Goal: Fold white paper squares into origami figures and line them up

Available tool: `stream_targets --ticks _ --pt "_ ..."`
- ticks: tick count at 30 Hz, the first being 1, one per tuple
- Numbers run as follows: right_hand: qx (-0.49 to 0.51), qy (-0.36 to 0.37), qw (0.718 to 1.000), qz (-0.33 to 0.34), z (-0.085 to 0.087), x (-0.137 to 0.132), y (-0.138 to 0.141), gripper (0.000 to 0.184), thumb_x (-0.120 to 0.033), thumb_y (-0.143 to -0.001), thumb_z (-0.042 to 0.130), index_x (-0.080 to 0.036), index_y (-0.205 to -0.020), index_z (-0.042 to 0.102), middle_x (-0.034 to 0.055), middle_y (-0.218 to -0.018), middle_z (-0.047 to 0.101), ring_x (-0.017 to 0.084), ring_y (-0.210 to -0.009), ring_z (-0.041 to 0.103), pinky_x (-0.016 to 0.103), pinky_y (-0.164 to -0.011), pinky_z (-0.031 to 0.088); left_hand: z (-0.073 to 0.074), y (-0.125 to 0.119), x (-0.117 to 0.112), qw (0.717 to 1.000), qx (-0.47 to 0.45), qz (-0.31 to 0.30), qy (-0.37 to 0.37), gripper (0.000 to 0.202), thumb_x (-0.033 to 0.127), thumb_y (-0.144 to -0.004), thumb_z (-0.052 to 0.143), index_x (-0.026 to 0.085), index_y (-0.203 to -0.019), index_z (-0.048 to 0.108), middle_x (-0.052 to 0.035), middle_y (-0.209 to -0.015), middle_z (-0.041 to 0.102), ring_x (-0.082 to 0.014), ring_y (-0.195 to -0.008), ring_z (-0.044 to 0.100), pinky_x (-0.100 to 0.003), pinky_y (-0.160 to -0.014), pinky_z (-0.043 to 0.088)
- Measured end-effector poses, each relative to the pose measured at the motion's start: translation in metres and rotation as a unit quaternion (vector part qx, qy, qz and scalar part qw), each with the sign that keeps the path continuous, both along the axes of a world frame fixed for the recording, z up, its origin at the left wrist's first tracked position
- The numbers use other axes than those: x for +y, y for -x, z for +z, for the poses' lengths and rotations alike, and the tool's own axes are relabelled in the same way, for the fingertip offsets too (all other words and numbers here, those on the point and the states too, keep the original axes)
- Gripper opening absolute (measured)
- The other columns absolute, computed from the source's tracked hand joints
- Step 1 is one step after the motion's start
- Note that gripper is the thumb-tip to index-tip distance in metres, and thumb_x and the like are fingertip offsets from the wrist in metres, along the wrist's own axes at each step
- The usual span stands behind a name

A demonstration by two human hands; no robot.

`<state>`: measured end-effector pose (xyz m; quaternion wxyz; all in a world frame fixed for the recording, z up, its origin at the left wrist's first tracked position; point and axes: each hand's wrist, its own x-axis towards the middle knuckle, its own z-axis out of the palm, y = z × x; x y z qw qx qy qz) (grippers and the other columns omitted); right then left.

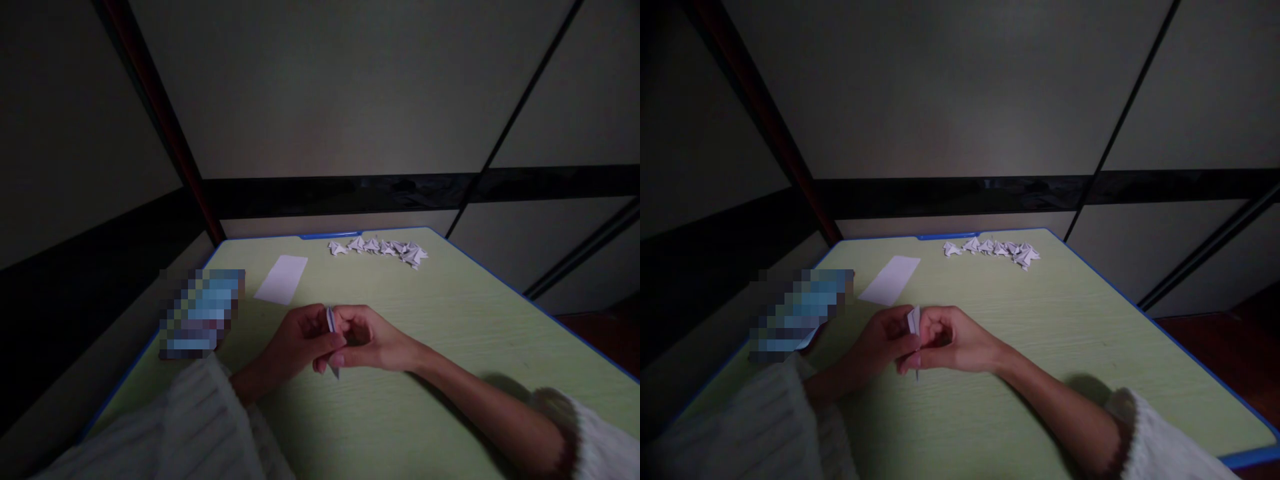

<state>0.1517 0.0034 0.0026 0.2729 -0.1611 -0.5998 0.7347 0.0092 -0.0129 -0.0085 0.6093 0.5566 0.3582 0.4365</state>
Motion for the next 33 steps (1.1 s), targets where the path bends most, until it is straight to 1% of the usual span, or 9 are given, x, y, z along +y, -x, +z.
stream_targets --ticks 4,10,16,19,21,24,26,29,33 --pt "0.006 0.012 1.0 0.008 0.001 0.001 0.0 0.02 -0.016 -0.062 0.063 -0.012 -0.065 0.043 0.0022 -0.063 0.057 0.013 -0.065 0.058 0.028 -0.063 0.042 0.003 -0.001 -0.001 1.0 -0.007 0.003 0.004 0.024 0.034 -0.058 0.063 0.014 -0.063 0.052 0.0058 -0.042 0.05 -0.0046 -0.03 0.043 -0.015 -0.03 0.034" --pt "0.019 -0.004 0.999 0.045 0.002 0.005 -0.004 0.02 -0.021 -0.067 0.059 -0.008 -0.079 0.05 0.0089 -0.073 0.061 0.015 -0.071 0.058 0.03 -0.067 0.041 0.005 -0.001 0.0 1.0 -0.016 0.005 0.01 0.03 0.038 -0.054 0.066 0.014 -0.059 0.048 0.0057 -0.037 0.05 -0.0048 -0.026 0.042 -0.014 -0.028 0.032" --pt "0.032 -0.019 0.998 0.056 0.0 0.007 -0.006 0.021 -0.024 -0.071 0.051 -0.01 -0.087 0.051 0.0071 -0.075 0.062 0.016 -0.072 0.057 0.031 -0.068 0.041 0.001 0.001 0.0 1.0 -0.007 0.026 -0.001 0.022 0.034 -0.064 0.057 0.014 -0.066 0.049 0.0039 -0.039 0.052 -0.0062 -0.029 0.045 -0.016 -0.03 0.035" --pt "0.025 -0.024 0.999 0.02 -0.002 0.01 -0.003 0.021 -0.027 -0.072 0.048 -0.009 -0.082 0.053 0.0061 -0.068 0.061 0.016 -0.063 0.056 0.029 -0.06 0.041 0.001 0.0 -0.001 0.999 0.003 0.036 -0.011 0.018 0.029 -0.063 0.057 0.014 -0.065 0.048 0.004 -0.041 0.052 -0.0065 -0.031 0.045 -0.016 -0.032 0.035" --pt "0.0 -0.033 0.998 -0.044 -0.004 0.012 -0.002 0.022 -0.03 -0.073 0.049 -0.009 -0.076 0.055 0.0043 -0.06 0.059 0.013 -0.055 0.053 0.025 -0.052 0.038 0.002 0.0 0.0 0.998 0.016 0.048 -0.025 0.015 0.026 -0.062 0.057 0.014 -0.065 0.048 0.0039 -0.046 0.053 -0.0065 -0.035 0.046 -0.016 -0.033 0.035" --pt "-0.033 -0.038 0.985 -0.167 -0.006 0.016 -0.001 0.022 -0.032 -0.067 0.056 -0.01 -0.067 0.054 -0.0007 -0.052 0.052 0.008 -0.047 0.044 0.021 -0.047 0.032 0.004 0.001 0.003 0.991 0.027 0.12 -0.058 0.01 0.022 -0.063 0.055 0.015 -0.062 0.048 0.0046 -0.053 0.051 -0.0063 -0.044 0.046 -0.016 -0.039 0.036" --pt "-0.05 -0.034 0.975 -0.215 -0.007 0.019 -0.001 0.023 -0.033 -0.063 0.06 -0.011 -0.061 0.053 -0.0031 -0.048 0.047 0.006 -0.044 0.039 0.02 -0.045 0.028 0.004 0.003 0.005 0.98 0.028 0.182 -0.076 0.01 0.02 -0.065 0.053 0.015 -0.06 0.047 0.005 -0.055 0.05 -0.0061 -0.049 0.045 -0.016 -0.044 0.037" --pt "-0.078 -0.037 0.971 -0.223 -0.009 0.02 -0.002 0.023 -0.03 -0.06 0.062 -0.011 -0.053 0.05 -0.0045 -0.044 0.043 0.004 -0.041 0.033 0.02 -0.043 0.022 0.003 0.004 0.007 0.966 0.041 0.243 -0.083 0.012 0.022 -0.068 0.05 0.015 -0.06 0.045 0.0063 -0.053 0.046 -0.0053 -0.048 0.042 -0.015 -0.044 0.035" --pt "-0.104 -0.035 0.972 -0.209 -0.007 0.017 -0.001 0.022 -0.026 -0.058 0.063 -0.011 -0.05 0.048 -0.0043 -0.042 0.045 0.004 -0.039 0.035 0.02 -0.042 0.021 0.002 0.004 0.006 0.969 0.064 0.229 -0.062 0.014 0.028 -0.07 0.048 0.018 -0.064 0.04 0.0089 -0.045 0.042 -0.006 -0.037 0.041 -0.015 -0.033 0.033"
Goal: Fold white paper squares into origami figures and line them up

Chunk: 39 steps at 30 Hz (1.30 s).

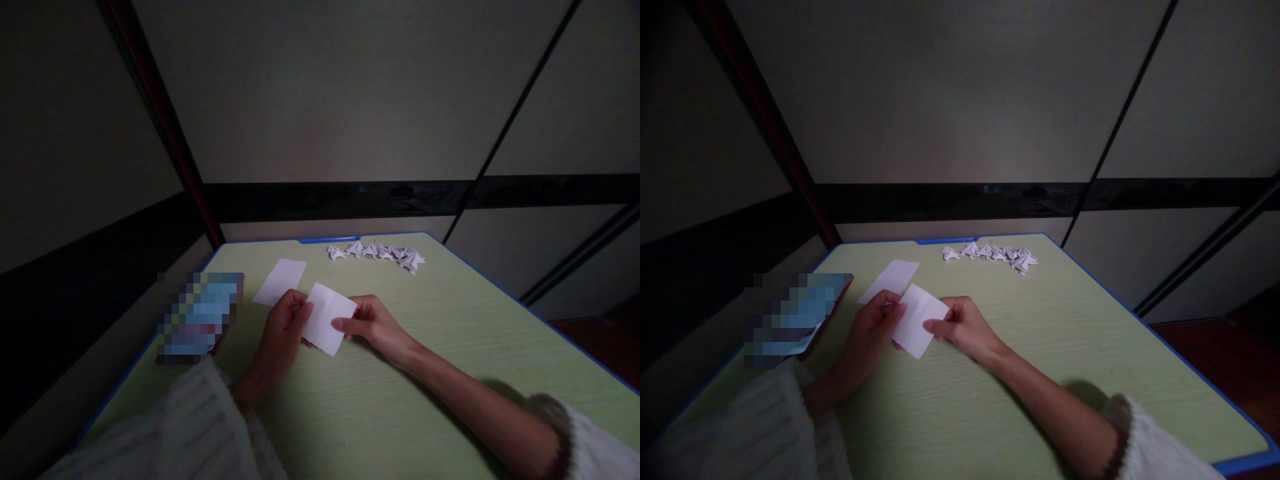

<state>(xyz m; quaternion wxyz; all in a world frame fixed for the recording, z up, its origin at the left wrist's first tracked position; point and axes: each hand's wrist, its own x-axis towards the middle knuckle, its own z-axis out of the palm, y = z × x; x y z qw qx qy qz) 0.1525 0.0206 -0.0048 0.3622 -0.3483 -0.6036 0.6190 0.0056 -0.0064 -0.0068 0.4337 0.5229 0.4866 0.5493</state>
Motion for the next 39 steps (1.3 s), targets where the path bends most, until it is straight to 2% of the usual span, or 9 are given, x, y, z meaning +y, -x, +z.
stream_targets --ticks 8,13,15,17,21,25,28,34,39 --pt "0.051 0.011 0.993 -0.106 0.001 0.001 0.002 0.023 -0.029 -0.057 0.064 -0.013 -0.061 0.048 -0.0045 -0.05 0.047 0.005 -0.042 0.04 0.018 -0.041 0.027 0.0 -0.003 -0.002 0.994 0.026 -0.083 0.065 0.026 0.024 -0.066 0.055 0.019 -0.085 0.039 0.008 -0.044 0.053 -0.0102 -0.039 0.051 -0.016 -0.035 0.035" --pt "-0.011 -0.024 0.998 -0.064 0.001 0.002 0.0 0.017 -0.026 -0.061 0.06 -0.013 -0.064 0.05 -0.0026 -0.051 0.048 0.006 -0.042 0.04 0.019 -0.039 0.029 -0.004 -0.003 -0.001 0.984 0.033 -0.143 0.104 0.015 0.023 -0.062 0.058 0.013 -0.071 0.052 0.0019 -0.05 0.058 -0.0126 -0.047 0.055 -0.02 -0.043 0.038" --pt "-0.05 -0.086 0.993 -0.063 0.002 -0.001 0.0 0.014 -0.023 -0.065 0.058 -0.013 -0.07 0.051 -0.0008 -0.057 0.05 0.007 -0.046 0.043 0.02 -0.042 0.033 -0.004 -0.003 -0.001 0.983 0.02 -0.148 0.106 0.013 0.024 -0.062 0.058 0.011 -0.064 0.054 0.0004 -0.053 0.058 -0.0126 -0.05 0.055 -0.021 -0.046 0.039" --pt "-0.086 -0.215 0.967 -0.103 0.005 -0.004 -0.002 0.013 -0.02 -0.067 0.056 -0.014 -0.079 0.052 0.0029 -0.071 0.053 0.011 -0.061 0.049 0.024 -0.053 0.039 -0.003 -0.002 0.0 0.987 0.005 -0.123 0.106 0.015 0.025 -0.061 0.059 0.01 -0.063 0.056 0.0008 -0.052 0.057 -0.0111 -0.048 0.052 -0.02 -0.045 0.037" --pt "-0.141 -0.47 0.865 -0.108 0.01 -0.01 -0.008 0.014 -0.022 -0.071 0.055 -0.017 -0.084 0.055 0.0064 -0.095 0.051 0.017 -0.092 0.045 0.032 -0.078 0.037 -0.003 0.002 0.004 0.991 -0.066 -0.062 0.1 0.022 0.026 -0.059 0.062 0.01 -0.073 0.058 0.0015 -0.056 0.056 -0.0104 -0.05 0.05 -0.02 -0.046 0.038" --pt "-0.212 -0.58 0.786 -0.016 0.008 -0.009 -0.011 0.023 -0.036 -0.069 0.057 -0.019 -0.084 0.058 0.0064 -0.101 0.052 0.019 -0.095 0.043 0.035 -0.08 0.033 -0.007 0.003 0.006 0.988 -0.112 -0.057 0.091 0.021 0.025 -0.06 0.062 0.011 -0.074 0.057 0.0016 -0.057 0.055 -0.0105 -0.052 0.05 -0.021 -0.048 0.041" --pt "-0.239 -0.601 0.763 0.001 0.005 -0.007 -0.011 0.019 -0.031 -0.075 0.05 -0.018 -0.088 0.058 0.0064 -0.098 0.055 0.017 -0.092 0.045 0.034 -0.079 0.031 -0.008 0.002 0.005 0.986 -0.127 -0.063 0.089 0.018 0.024 -0.061 0.062 0.012 -0.073 0.058 0.001 -0.059 0.057 -0.0102 -0.054 0.051 -0.021 -0.051 0.042" --pt "-0.209 -0.597 0.774 0.008 0.006 -0.006 -0.011 0.016 -0.019 -0.079 0.045 -0.019 -0.087 0.059 0.0039 -0.091 0.06 0.013 -0.083 0.051 0.033 -0.081 0.032 -0.004 0.001 0.003 0.984 -0.144 -0.053 0.085 0.015 0.021 -0.06 0.063 0.012 -0.073 0.06 0.0006 -0.061 0.062 -0.0106 -0.057 0.054 -0.021 -0.054 0.044" --pt "-0.157 -0.495 0.855 -0.012 0.006 -0.008 -0.008 0.013 -0.021 -0.077 0.048 -0.017 -0.079 0.06 0.0047 -0.086 0.06 0.014 -0.08 0.053 0.029 -0.074 0.037 0.003 -0.001 0.002 0.992 -0.103 -0.018 0.077 0.016 0.021 -0.058 0.064 0.01 -0.069 0.062 0.0017 -0.055 0.062 -0.011 -0.052 0.056 -0.022 -0.053 0.047"
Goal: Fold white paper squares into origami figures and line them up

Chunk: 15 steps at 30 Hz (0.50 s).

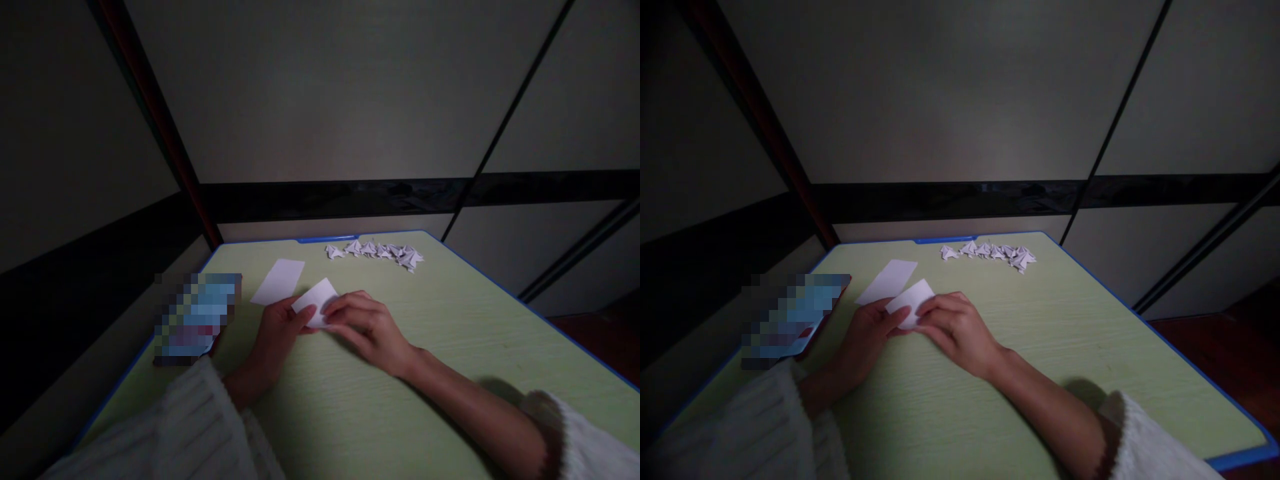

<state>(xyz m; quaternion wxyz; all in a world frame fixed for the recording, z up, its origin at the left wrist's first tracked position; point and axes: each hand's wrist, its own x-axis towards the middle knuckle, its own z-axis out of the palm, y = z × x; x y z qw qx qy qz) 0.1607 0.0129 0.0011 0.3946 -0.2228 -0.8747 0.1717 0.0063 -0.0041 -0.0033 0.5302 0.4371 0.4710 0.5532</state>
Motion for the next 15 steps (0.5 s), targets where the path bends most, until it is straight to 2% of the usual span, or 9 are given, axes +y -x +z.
stream_targets --ticks 3,7,11,15 --pt "0.068 0.092 0.993 -0.037 0.001 0.0 0.003 0.01 -0.02 -0.074 0.051 -0.016 -0.07 0.06 0.0062 -0.087 0.056 0.015 -0.082 0.052 0.029 -0.073 0.039 0.005 -0.002 -0.002 0.999 0.032 0.002 0.015 0.015 0.02 -0.058 0.064 0.011 -0.07 0.062 0.0019 -0.055 0.064 -0.0128 -0.052 0.059 -0.024 -0.056 0.049" --pt "0.139 0.179 0.971 -0.081 -0.001 0.006 0.004 0.008 -0.017 -0.068 0.057 -0.015 -0.06 0.058 0.0075 -0.105 0.048 0.017 -0.098 0.045 0.033 -0.085 0.033 0.004 -0.002 -0.002 0.998 0.043 -0.032 0.016 0.016 0.021 -0.061 0.061 0.011 -0.073 0.062 -0.0018 -0.062 0.067 -0.016 -0.056 0.063 -0.023 -0.053 0.048" --pt "0.186 0.299 0.935 -0.045 -0.004 0.014 0.002 0.012 -0.019 -0.066 0.058 -0.014 -0.055 0.055 0.0072 -0.094 0.054 0.015 -0.083 0.051 0.033 -0.076 0.038 -0.001 -0.001 0.0 0.994 0.048 -0.091 0.024 0.019 0.028 -0.063 0.058 0.011 -0.072 0.06 -0.0052 -0.062 0.067 -0.0156 -0.052 0.062 -0.022 -0.047 0.046" --pt "0.199 0.328 0.923 -0.018 -0.003 0.015 0.002 0.012 -0.02 -0.065 0.059 -0.014 -0.055 0.054 0.0063 -0.09 0.057 0.015 -0.081 0.051 0.031 -0.074 0.036 -0.003 -0.001 0.0 0.987 0.039 -0.152 0.038 0.026 0.037 -0.062 0.057 0.011 -0.063 0.056 -0.0043 -0.053 0.064 -0.0136 -0.044 0.059 -0.021 -0.043 0.044"
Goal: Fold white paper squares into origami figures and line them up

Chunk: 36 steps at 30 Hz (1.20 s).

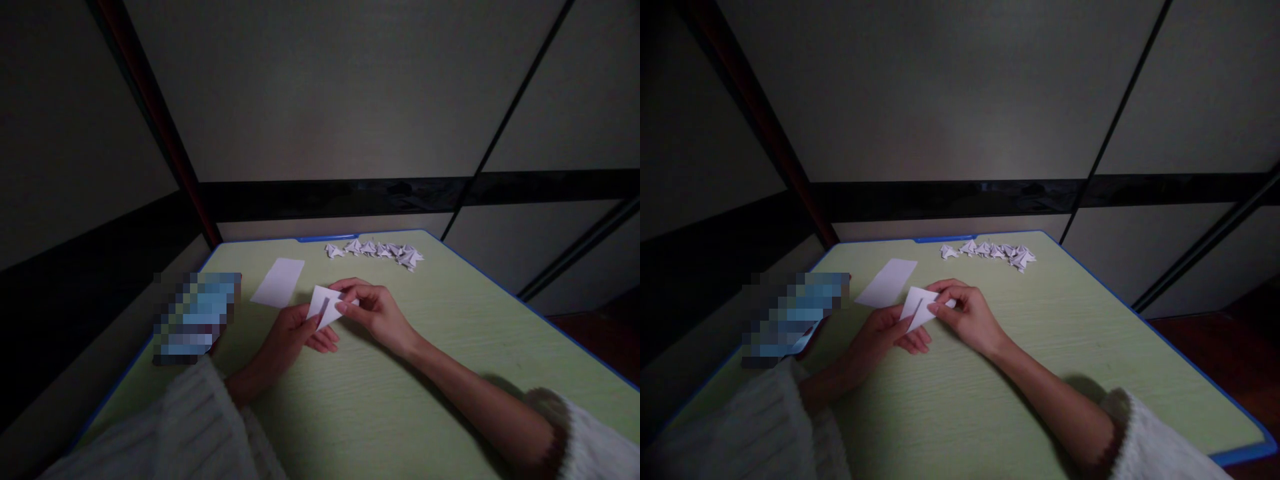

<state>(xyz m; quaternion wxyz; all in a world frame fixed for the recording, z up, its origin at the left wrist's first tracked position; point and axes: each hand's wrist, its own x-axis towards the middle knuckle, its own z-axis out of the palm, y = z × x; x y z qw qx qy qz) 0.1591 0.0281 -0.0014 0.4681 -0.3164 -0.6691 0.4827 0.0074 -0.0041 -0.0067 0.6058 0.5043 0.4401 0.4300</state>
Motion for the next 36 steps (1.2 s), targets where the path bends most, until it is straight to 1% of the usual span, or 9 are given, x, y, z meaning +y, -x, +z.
stream_targets --ticks 2,6,8,11,14,18,31,34,36 --pt "0.008 0.022 1.0 0.017 0.0015 0.0001 0.0002 0.014 -0.022 -0.065 0.059 -0.014 -0.054 0.053 0.0057 -0.086 0.057 0.014 -0.078 0.051 0.029 -0.073 0.036 -0.0012 -0.0004 -0.0006 0.999 -0.009 -0.031 0.006 0.028 0.04 -0.061 0.056 0.012 -0.063 0.055 -0.004 -0.052 0.063 -0.0134 -0.043 0.059 -0.021 -0.042 0.044" --pt "0.009 0.06 0.998 0.02 0.0011 0.001 0.001 0.019 -0.026 -0.063 0.061 -0.013 -0.053 0.051 0.0011 -0.066 0.053 0.01 -0.061 0.047 0.025 -0.059 0.035 -0.0034 -0.0007 -0.0011 0.996 -0.019 -0.079 0.026 0.031 0.043 -0.062 0.055 0.013 -0.068 0.053 -0.0039 -0.052 0.062 -0.0136 -0.042 0.059 -0.02 -0.04 0.043" --pt "0.005 0.065 0.998 -0.003 0.0001 0.0009 0.0014 0.019 -0.026 -0.062 0.061 -0.013 -0.053 0.051 -0.0008 -0.06 0.05 0.008 -0.055 0.043 0.024 -0.054 0.033 -0.0028 -0.0008 -0.0012 0.997 -0.029 -0.071 0.03 0.031 0.043 -0.064 0.054 0.012 -0.069 0.054 -0.0043 -0.053 0.063 -0.0138 -0.043 0.059 -0.02 -0.039 0.043" --pt "0.005 0.063 0.997 -0.036 -0.0002 -0.0008 0.0024 0.019 -0.025 -0.062 0.06 -0.013 -0.052 0.05 -0.0015 -0.057 0.048 0.008 -0.053 0.042 0.023 -0.052 0.032 0.001 -0.0012 -0.0021 0.998 -0.045 -0.032 0.017 0.032 0.043 -0.067 0.049 0.011 -0.069 0.056 -0.0064 -0.059 0.064 -0.0151 -0.048 0.061 -0.021 -0.041 0.044" --pt "0.008 0.056 0.997 -0.054 0.0005 -0.0031 0.0041 0.018 -0.024 -0.063 0.059 -0.013 -0.052 0.049 -0.0018 -0.057 0.048 0.008 -0.052 0.041 0.022 -0.05 0.032 0.0048 -0.0025 -0.0034 1.0 -0.008 -0.007 -0.007 0.023 0.033 -0.064 0.057 0.011 -0.071 0.058 -0.0059 -0.064 0.066 -0.0151 -0.055 0.062 -0.021 -0.047 0.047" --pt "-0.008 0.041 0.997 -0.066 0.0003 -0.0047 0.006 0.018 -0.024 -0.064 0.058 -0.013 -0.053 0.05 -0.0017 -0.057 0.048 0.008 -0.052 0.041 0.022 -0.05 0.032 0.0045 -0.0041 -0.0037 0.998 0.048 0.018 -0.02 0.011 0.022 -0.064 0.057 0.011 -0.065 0.059 -0.0029 -0.059 0.065 -0.0126 -0.052 0.061 -0.02 -0.05 0.047" --pt "-0.054 0.008 0.995 -0.089 -0.0033 -0.0079 0.0077 0.019 -0.029 -0.068 0.053 -0.013 -0.058 0.05 -0.0023 -0.053 0.046 0.008 -0.05 0.04 0.02 -0.048 0.031 -0.0004 -0.0041 -0.0009 0.997 0.067 0.003 -0.03 0.016 0.024 -0.07 0.049 0.011 -0.063 0.055 -0.0004 -0.051 0.062 -0.0107 -0.044 0.059 -0.02 -0.045 0.047" --pt "-0.051 0.002 0.994 -0.097 -0.0032 -0.0072 0.0073 0.019 -0.029 -0.068 0.054 -0.013 -0.058 0.05 -0.0026 -0.053 0.046 0.008 -0.05 0.039 0.02 -0.047 0.031 0.0009 -0.0038 -0.0026 0.997 0.058 0.011 -0.04 0.012 0.022 -0.07 0.05 0.012 -0.07 0.054 0.0009 -0.05 0.061 -0.0104 -0.042 0.058 -0.019 -0.043 0.047" --pt "-0.042 0.001 0.993 -0.106 -0.0028 -0.0065 0.0067 0.019 -0.028 -0.068 0.054 -0.013 -0.057 0.05 -0.0031 -0.052 0.045 0.007 -0.049 0.038 0.02 -0.046 0.03 0.0026 -0.0035 -0.0045 0.996 0.043 0.044 -0.065 0.021 0.019 -0.066 0.055 0.013 -0.086 0.051 0.0024 -0.053 0.062 -0.0107 -0.044 0.059 -0.019 -0.043 0.047"
